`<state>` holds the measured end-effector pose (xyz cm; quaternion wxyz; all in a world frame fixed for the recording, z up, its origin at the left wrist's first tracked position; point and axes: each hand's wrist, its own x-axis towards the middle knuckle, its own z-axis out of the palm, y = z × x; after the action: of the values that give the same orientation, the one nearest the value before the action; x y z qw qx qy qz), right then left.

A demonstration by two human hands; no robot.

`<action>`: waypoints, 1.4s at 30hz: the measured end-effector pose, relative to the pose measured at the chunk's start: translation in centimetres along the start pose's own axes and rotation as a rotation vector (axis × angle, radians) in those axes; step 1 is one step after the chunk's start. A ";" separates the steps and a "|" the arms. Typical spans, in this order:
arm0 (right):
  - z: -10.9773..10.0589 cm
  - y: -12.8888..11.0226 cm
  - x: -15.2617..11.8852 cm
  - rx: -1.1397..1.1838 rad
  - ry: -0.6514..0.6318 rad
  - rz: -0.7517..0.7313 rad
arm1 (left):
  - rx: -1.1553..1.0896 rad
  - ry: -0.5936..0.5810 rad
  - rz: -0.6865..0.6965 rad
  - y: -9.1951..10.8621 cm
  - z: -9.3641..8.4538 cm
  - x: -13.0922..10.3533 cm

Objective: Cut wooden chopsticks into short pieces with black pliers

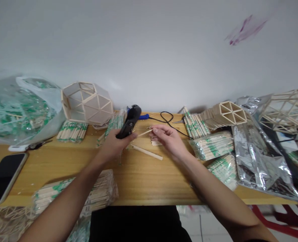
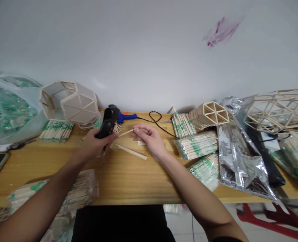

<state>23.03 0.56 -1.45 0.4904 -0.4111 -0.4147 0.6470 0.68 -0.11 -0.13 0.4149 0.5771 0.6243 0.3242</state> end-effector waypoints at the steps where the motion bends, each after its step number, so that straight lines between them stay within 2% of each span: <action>1: 0.1 0.0 0.0 0.053 -0.006 0.016 | 0.030 -0.057 0.029 0.1 0.1 -0.1; 3: 0.2 0.0 -0.1 0.115 -0.031 0.041 | 0.078 -0.136 0.112 0.1 0.3 -0.3; 5: 0.4 0.0 -0.2 0.127 -0.056 0.050 | 0.101 -0.151 0.170 0.1 0.4 -0.4; 8: 0.5 0.0 -0.4 0.109 -0.075 0.050 | 0.173 -0.076 0.196 0.0 0.2 -0.2; 11: 0.5 0.1 -0.5 0.104 -0.072 0.036 | 0.344 0.009 0.214 -0.1 -0.1 0.2; 15: 0.7 0.2 -0.4 0.090 -0.074 -0.019 | 0.512 -0.022 0.253 -0.3 0.0 0.5; 20: 0.9 0.5 -0.1 0.049 -0.059 -0.055 | 0.550 -0.083 0.274 -0.7 0.7 0.2; 27: 1.0 0.8 -0.1 0.048 -0.048 -0.061 | 0.648 -0.077 0.291 -0.9 1.0 0.0; 42: 1.6 0.9 -0.4 0.072 -0.006 -0.129 | 0.648 -0.081 0.306 -1.0 1.1 -0.2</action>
<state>21.39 -0.23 -1.71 0.5444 -0.3636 -0.4181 0.6298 1.19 -0.46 -1.46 0.1813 0.7779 0.5840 0.1449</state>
